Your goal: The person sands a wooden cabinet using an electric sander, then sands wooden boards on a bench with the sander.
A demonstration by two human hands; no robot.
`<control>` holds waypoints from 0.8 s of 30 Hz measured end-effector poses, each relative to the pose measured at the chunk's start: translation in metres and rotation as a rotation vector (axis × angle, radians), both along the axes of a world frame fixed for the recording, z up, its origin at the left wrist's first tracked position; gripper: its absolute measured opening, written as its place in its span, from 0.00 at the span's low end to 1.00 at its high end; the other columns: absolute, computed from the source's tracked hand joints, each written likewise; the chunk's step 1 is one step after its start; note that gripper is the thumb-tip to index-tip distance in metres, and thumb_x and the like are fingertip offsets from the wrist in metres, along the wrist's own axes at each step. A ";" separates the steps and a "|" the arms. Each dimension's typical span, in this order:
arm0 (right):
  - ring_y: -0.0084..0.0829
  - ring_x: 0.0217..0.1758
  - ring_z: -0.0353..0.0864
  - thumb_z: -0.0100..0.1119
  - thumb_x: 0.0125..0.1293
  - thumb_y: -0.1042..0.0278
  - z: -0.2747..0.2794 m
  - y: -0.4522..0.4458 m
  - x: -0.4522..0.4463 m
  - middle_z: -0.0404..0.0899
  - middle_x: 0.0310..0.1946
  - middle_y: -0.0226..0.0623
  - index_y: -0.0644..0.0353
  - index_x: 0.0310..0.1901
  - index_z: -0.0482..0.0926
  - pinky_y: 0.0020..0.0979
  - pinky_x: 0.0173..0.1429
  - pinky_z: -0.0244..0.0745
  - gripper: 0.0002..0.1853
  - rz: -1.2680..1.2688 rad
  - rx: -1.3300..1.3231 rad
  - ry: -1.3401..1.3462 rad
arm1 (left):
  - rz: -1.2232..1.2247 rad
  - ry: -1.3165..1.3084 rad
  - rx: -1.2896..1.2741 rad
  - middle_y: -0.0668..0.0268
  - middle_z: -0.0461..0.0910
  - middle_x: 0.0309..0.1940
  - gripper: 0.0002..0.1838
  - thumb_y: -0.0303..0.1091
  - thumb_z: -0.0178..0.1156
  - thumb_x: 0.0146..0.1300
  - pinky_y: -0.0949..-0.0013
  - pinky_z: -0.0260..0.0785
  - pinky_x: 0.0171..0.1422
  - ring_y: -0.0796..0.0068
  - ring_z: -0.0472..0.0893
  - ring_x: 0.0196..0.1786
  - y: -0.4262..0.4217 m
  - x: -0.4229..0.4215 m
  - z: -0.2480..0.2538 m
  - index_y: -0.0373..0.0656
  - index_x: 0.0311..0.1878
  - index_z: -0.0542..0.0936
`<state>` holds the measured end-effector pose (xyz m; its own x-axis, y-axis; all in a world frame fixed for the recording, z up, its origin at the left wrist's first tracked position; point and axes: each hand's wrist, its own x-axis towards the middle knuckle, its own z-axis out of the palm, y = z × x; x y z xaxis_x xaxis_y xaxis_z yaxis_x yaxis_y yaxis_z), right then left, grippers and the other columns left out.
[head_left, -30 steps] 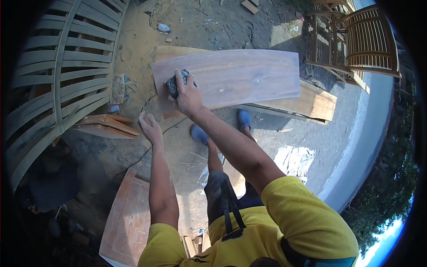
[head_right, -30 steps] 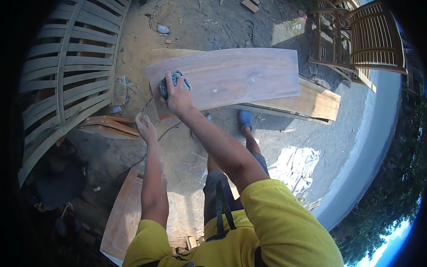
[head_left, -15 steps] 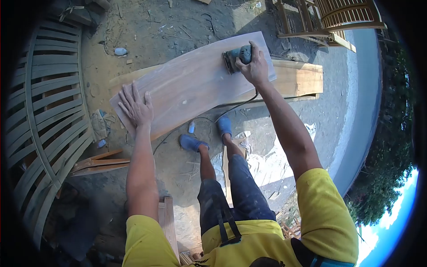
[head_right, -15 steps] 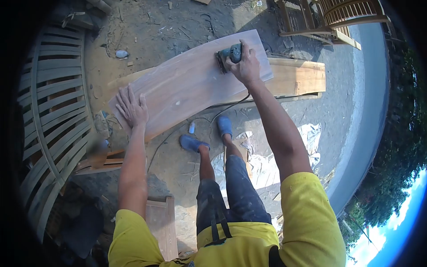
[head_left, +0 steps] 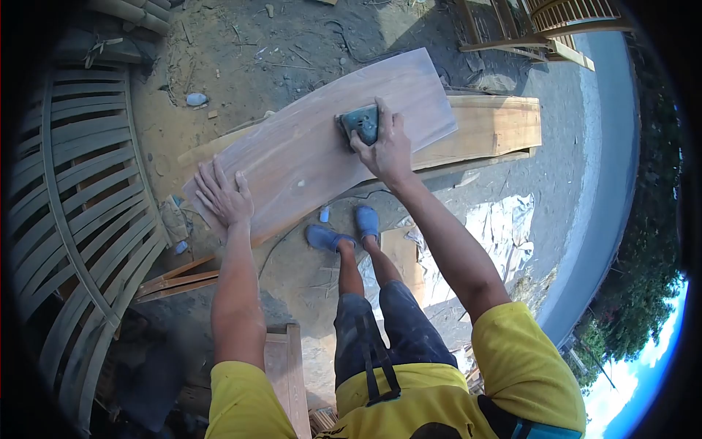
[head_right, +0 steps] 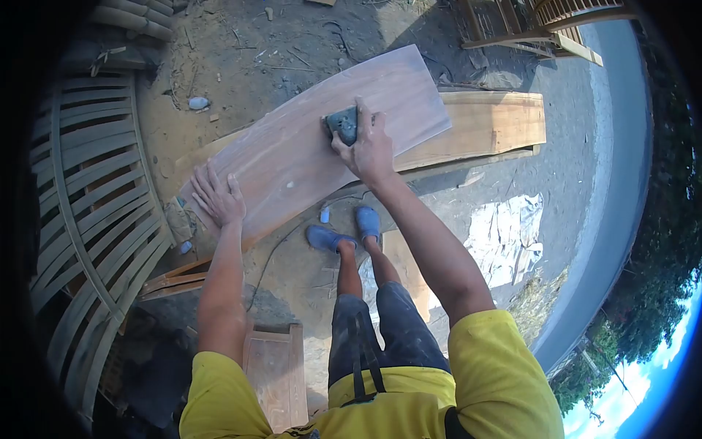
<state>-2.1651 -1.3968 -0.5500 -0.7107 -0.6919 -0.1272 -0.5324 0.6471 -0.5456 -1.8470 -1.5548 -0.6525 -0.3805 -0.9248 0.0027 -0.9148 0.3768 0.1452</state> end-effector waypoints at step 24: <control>0.60 0.47 0.87 0.76 0.60 0.51 -0.017 0.117 -0.138 0.78 0.52 0.57 0.50 0.76 0.68 0.55 0.50 0.86 0.44 -0.147 0.005 0.201 | -0.001 -0.055 -0.059 0.54 0.52 0.89 0.37 0.51 0.52 0.80 0.35 0.42 0.90 0.47 0.49 0.90 -0.001 0.000 -0.005 0.60 0.88 0.58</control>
